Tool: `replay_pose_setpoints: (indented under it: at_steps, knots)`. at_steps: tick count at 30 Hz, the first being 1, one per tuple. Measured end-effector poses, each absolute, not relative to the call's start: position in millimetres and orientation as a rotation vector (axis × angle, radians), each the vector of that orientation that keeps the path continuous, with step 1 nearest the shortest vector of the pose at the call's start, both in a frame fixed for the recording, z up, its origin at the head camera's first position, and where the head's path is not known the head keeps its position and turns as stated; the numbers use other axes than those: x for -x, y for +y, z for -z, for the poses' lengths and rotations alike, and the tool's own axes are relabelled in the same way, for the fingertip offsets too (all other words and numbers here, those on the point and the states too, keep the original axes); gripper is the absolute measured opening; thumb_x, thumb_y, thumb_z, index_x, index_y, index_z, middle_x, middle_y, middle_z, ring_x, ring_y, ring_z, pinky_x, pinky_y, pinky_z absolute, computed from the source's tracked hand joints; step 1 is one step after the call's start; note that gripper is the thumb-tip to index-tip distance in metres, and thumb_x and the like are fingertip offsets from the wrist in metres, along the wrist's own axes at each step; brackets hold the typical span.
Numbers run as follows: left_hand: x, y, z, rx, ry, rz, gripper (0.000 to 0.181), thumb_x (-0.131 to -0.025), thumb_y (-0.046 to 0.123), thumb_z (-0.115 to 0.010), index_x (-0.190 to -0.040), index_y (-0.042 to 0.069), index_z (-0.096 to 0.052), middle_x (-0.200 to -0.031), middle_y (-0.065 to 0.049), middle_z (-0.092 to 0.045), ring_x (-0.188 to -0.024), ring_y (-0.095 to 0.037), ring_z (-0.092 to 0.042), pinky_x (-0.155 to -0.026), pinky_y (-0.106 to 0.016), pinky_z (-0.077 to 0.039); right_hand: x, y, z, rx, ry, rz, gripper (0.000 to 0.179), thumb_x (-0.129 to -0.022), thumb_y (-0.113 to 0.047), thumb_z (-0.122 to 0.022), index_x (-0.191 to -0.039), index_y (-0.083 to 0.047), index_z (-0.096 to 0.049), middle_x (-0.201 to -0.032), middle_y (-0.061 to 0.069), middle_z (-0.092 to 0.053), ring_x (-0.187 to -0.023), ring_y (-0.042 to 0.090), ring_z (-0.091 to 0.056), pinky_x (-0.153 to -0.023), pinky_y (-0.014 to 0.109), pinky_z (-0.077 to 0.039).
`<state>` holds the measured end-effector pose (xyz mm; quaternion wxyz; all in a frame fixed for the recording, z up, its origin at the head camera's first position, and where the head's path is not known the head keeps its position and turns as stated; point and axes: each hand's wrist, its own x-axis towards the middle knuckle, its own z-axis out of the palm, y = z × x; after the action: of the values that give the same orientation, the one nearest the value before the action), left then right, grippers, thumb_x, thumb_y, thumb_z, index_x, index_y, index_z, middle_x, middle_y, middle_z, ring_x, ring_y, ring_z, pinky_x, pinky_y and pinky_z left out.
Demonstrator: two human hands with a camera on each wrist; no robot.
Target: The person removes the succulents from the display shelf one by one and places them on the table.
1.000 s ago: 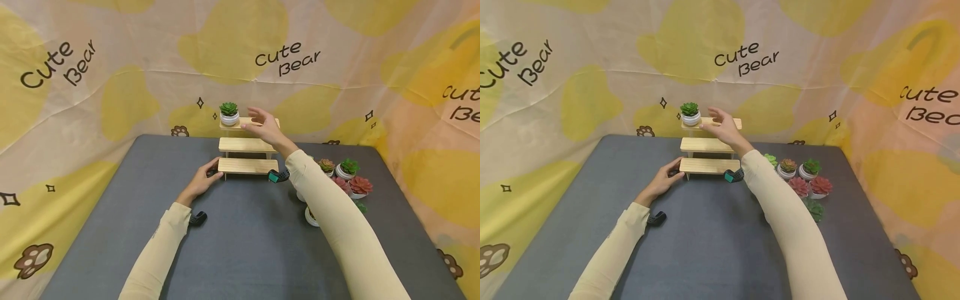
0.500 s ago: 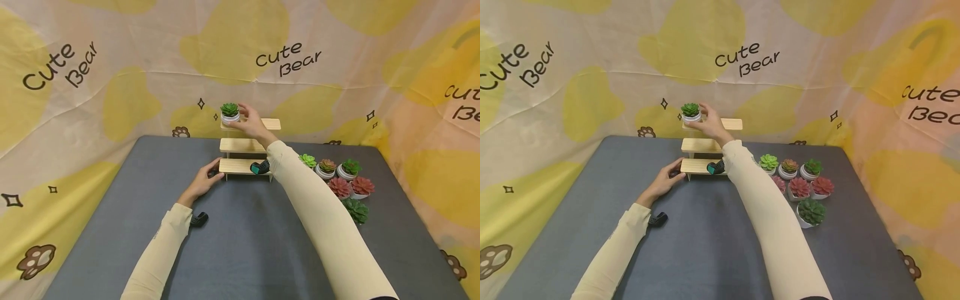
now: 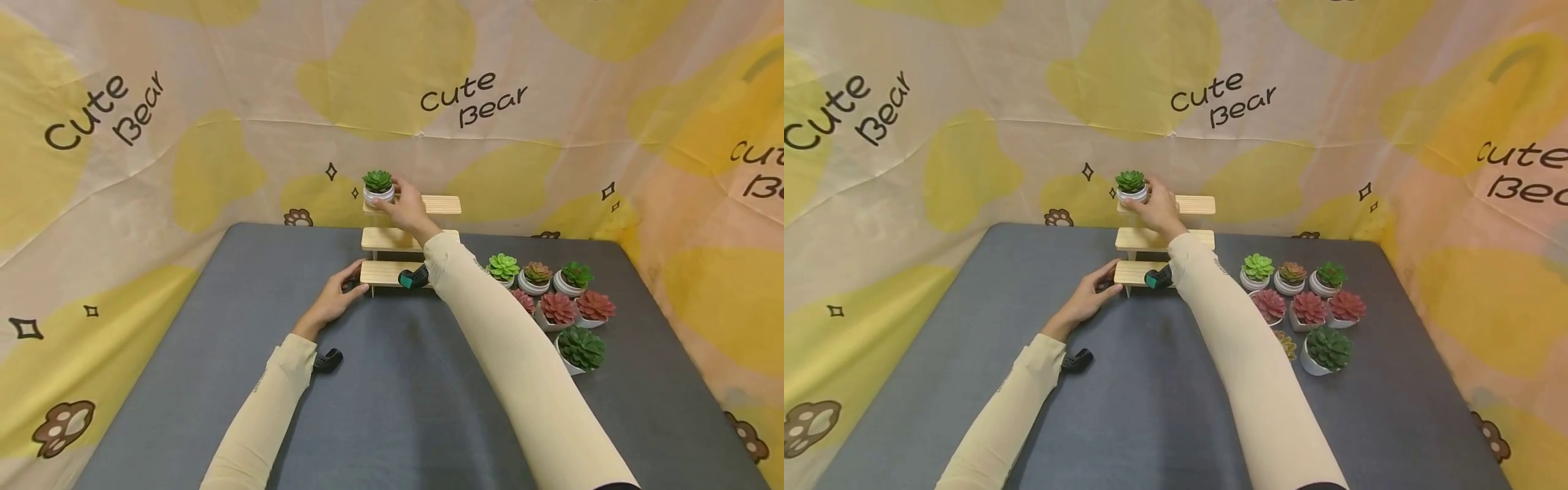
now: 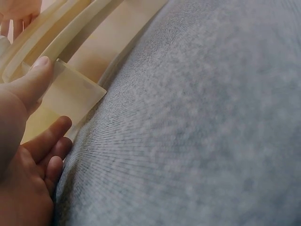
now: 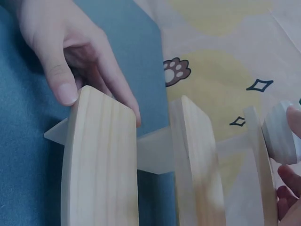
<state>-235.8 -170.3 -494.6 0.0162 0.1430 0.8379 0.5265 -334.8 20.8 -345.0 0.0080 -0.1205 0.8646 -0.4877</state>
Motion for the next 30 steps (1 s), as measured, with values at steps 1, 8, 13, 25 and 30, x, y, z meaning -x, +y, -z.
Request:
replay_pose_setpoints:
  at_steps: [1,8,13,25,30]
  knots:
    - [236.0,-170.3,494.8,-0.443,2.605,-1.639,0.062,-0.1,0.017,-0.064,-0.156,0.006,-0.039,-0.14,-0.023,-0.059,-0.129,-0.038,-0.053,-0.096,-0.039,-0.037,334.7,20.6,345.3,0.373,2.706,1.521,0.067,-0.097,-0.027,-0.069,-0.153,-0.005,-0.039,-0.151,0.018,-0.051,-0.142,0.032,-0.047,-0.118,0.042,-0.035]
    - [236.7,-168.2,493.7,-0.431,2.584,-1.665,0.063,-0.1,0.014,-0.064,-0.156,0.003,-0.037,-0.141,-0.027,-0.056,-0.131,-0.042,-0.051,-0.099,-0.053,-0.036,333.2,23.0,345.8,0.373,2.706,1.549,0.068,-0.094,-0.028,-0.073,-0.149,-0.004,-0.042,-0.147,0.019,-0.053,-0.137,0.032,-0.05,-0.115,0.041,-0.039]
    - [233.6,-167.1,488.8,-0.428,2.586,-1.655,0.063,-0.1,0.013,-0.063,-0.156,0.001,-0.036,-0.141,-0.028,-0.056,-0.131,-0.043,-0.051,-0.1,-0.054,-0.037,332.6,25.8,348.2,0.449,2.651,1.634,0.063,-0.091,-0.023,-0.078,-0.144,-0.003,-0.05,-0.14,0.017,-0.059,-0.126,0.029,-0.057,-0.108,0.04,-0.045]
    - [234.2,-168.7,497.2,-0.462,2.602,-1.637,0.062,-0.1,0.017,-0.064,-0.157,0.007,-0.038,-0.14,-0.023,-0.059,-0.128,-0.038,-0.054,-0.095,-0.037,-0.038,319.6,45.5,345.3,0.436,2.74,1.549,0.074,-0.088,-0.035,-0.079,-0.15,-0.007,-0.048,-0.137,0.014,-0.062,-0.122,0.028,-0.057,-0.103,0.042,-0.046]
    - [235.2,-169.4,496.2,-0.443,2.595,-1.651,0.062,-0.1,0.016,-0.064,-0.157,0.01,-0.039,-0.141,-0.022,-0.058,-0.129,-0.038,-0.053,-0.095,-0.039,-0.038,317.2,61.1,339.1,0.42,2.73,1.565,0.074,-0.088,-0.034,-0.079,-0.149,-0.005,-0.049,-0.136,0.016,-0.062,-0.118,0.03,-0.058,-0.1,0.041,-0.048]
